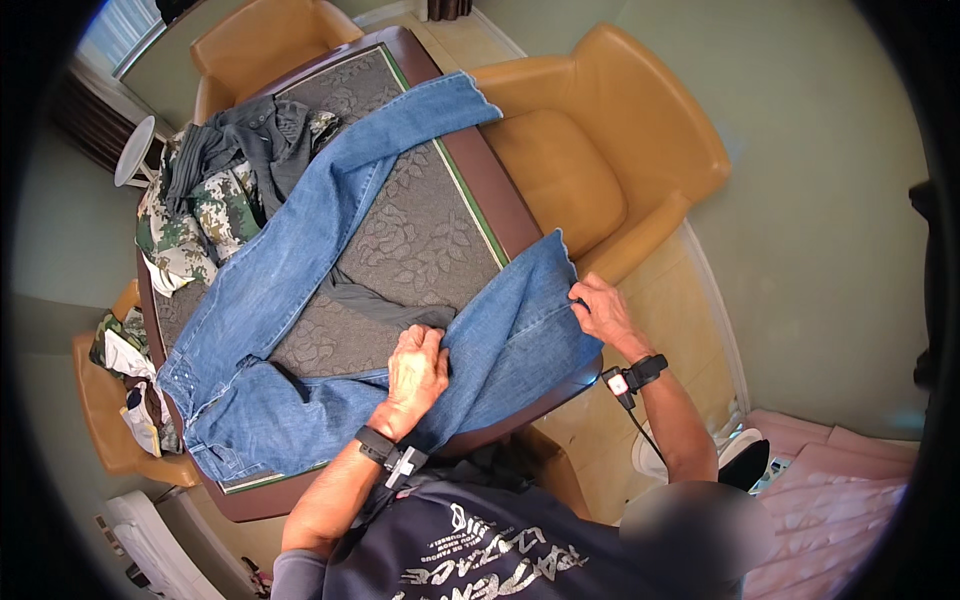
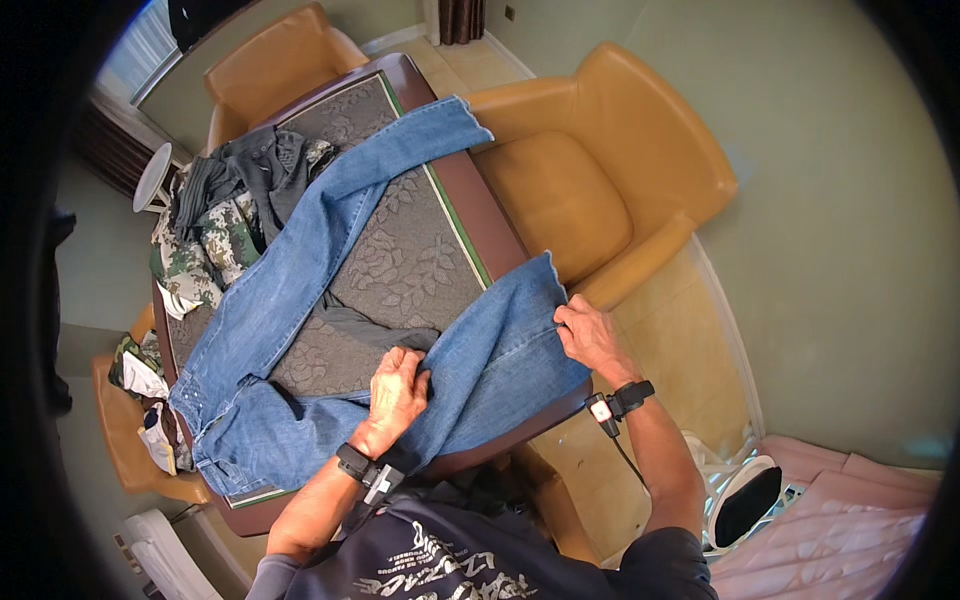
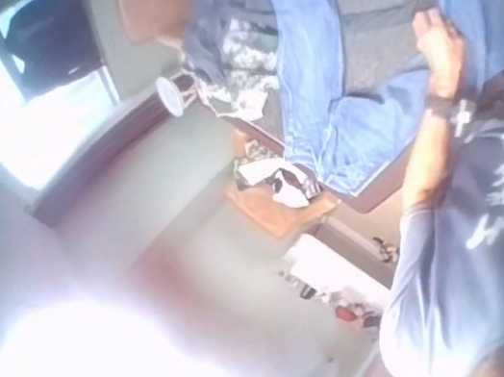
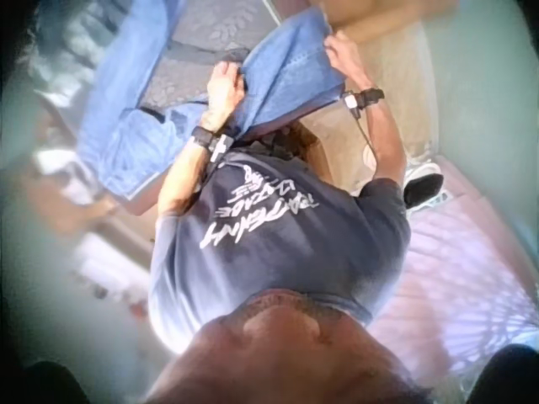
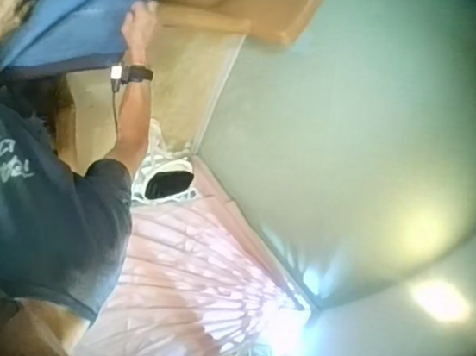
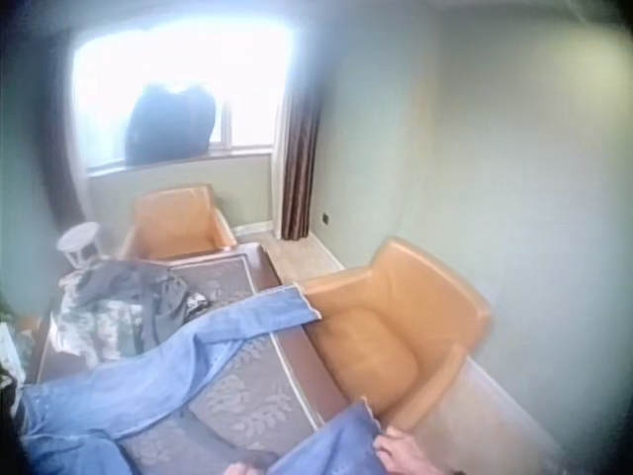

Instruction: The person folds a white shirt and a pair of blue jeans on a dining table. They smooth and align the shirt, fold it into a compact rectangle, then fold the jeans by aligning the legs and folding them into a neat stack.

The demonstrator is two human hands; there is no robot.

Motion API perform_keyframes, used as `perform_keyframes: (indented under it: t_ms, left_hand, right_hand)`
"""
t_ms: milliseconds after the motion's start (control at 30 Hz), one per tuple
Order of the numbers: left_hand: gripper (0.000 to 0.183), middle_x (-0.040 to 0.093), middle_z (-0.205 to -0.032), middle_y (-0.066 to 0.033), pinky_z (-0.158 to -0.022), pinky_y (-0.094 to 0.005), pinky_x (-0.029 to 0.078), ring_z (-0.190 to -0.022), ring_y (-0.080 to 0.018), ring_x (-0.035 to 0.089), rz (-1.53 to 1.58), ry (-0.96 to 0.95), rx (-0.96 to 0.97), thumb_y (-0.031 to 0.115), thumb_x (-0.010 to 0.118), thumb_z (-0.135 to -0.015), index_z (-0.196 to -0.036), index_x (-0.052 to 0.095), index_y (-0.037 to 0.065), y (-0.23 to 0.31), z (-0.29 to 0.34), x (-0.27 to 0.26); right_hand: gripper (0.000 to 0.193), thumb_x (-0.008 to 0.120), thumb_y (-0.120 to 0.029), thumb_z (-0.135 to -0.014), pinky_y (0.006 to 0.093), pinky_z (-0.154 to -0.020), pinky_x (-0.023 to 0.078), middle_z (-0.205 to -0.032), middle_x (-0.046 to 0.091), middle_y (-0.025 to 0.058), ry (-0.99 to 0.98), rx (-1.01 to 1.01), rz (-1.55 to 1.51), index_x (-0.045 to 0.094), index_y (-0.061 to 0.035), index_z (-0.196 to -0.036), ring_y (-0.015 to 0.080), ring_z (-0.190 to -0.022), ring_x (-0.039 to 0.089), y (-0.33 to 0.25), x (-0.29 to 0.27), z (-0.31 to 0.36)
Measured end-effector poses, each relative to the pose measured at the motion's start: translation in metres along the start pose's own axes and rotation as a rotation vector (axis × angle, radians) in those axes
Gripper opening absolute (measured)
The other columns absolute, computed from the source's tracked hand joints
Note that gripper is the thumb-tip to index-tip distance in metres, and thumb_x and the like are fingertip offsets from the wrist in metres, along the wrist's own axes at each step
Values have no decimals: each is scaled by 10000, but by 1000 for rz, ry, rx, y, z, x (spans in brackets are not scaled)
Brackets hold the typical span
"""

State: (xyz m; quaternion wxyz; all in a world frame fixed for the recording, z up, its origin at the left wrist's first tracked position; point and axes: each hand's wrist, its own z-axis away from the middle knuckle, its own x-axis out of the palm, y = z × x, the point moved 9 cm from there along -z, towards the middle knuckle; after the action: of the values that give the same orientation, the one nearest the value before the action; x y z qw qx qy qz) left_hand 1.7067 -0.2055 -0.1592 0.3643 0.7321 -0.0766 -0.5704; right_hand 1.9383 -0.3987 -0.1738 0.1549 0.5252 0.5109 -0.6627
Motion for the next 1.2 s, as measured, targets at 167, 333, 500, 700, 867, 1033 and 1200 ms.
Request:
perform_keyframes:
  t_ms: [167, 333, 500, 700, 867, 1033, 1200]
  left_hand:
    - [99, 629, -821, -165, -683, -427, 525, -775, -384, 643, 240, 112, -10, 5, 682, -823, -914, 646, 22, -8, -16, -32]
    - [208, 627, -862, -152, -722, -412, 522, -797, -347, 626, 186, 300, 62, -51, 697, -787, -982, 651, 2, 17, -33, -93]
    - [279, 621, -988, -158, -801, -423, 509, -922, -352, 594, 47, 319, 157, -24, 718, -749, -1017, 642, -10, 36, -25, -90]
    - [360, 615, -1076, -159, -885, -435, 488, -1014, -345, 578, 25, -34, 177, 102, 758, -747, -1070, 653, -17, 13, 18, -34]
    - [323, 650, -1055, -164, -876, -422, 518, -987, -362, 619, 65, -145, 112, 127, 753, -809, -1086, 659, -9, -5, 35, -20]
    - [198, 668, -981, -175, -811, -424, 545, -926, -387, 649, 153, 31, 1, 58, 698, -844, -1029, 671, -9, -15, 3, -36]
    - [229, 674, -959, -145, -789, -431, 534, -899, -358, 641, -27, -174, 190, 55, 704, -805, -1030, 699, 12, -5, -22, 9]
  right_hand:
    - [106, 676, -43, -807, 446, -658, 501, -854, 556, 117, 76, -43, 13, 625, -62, -898, 359, -760, 608, -2, -17, -2]
    - [133, 685, 12, -787, 424, -641, 494, -846, 570, 132, 307, -70, 3, 602, -33, -880, 352, -726, 597, -36, -101, -17]
    - [113, 677, 25, -784, 392, -631, 494, -779, 590, 145, 176, 90, 69, 609, -28, -856, 333, -702, 605, 7, -103, 27]
    - [154, 682, -13, -781, 373, -669, 519, -771, 651, 136, -163, 432, -6, 655, -47, -929, 292, -720, 650, 99, -13, 104]
    - [189, 689, -16, -784, 380, -744, 544, -941, 684, 142, 55, 542, -244, 663, -28, -971, 267, -822, 674, 53, -23, 68]
    - [230, 724, -39, -769, 385, -796, 538, -960, 671, 138, -208, 370, -256, 675, -22, -993, 277, -888, 676, 6, -12, 40]
    - [274, 735, -52, -774, 381, -758, 538, -898, 668, 125, -201, 338, -240, 680, -39, -1043, 268, -842, 679, -17, -9, 48]
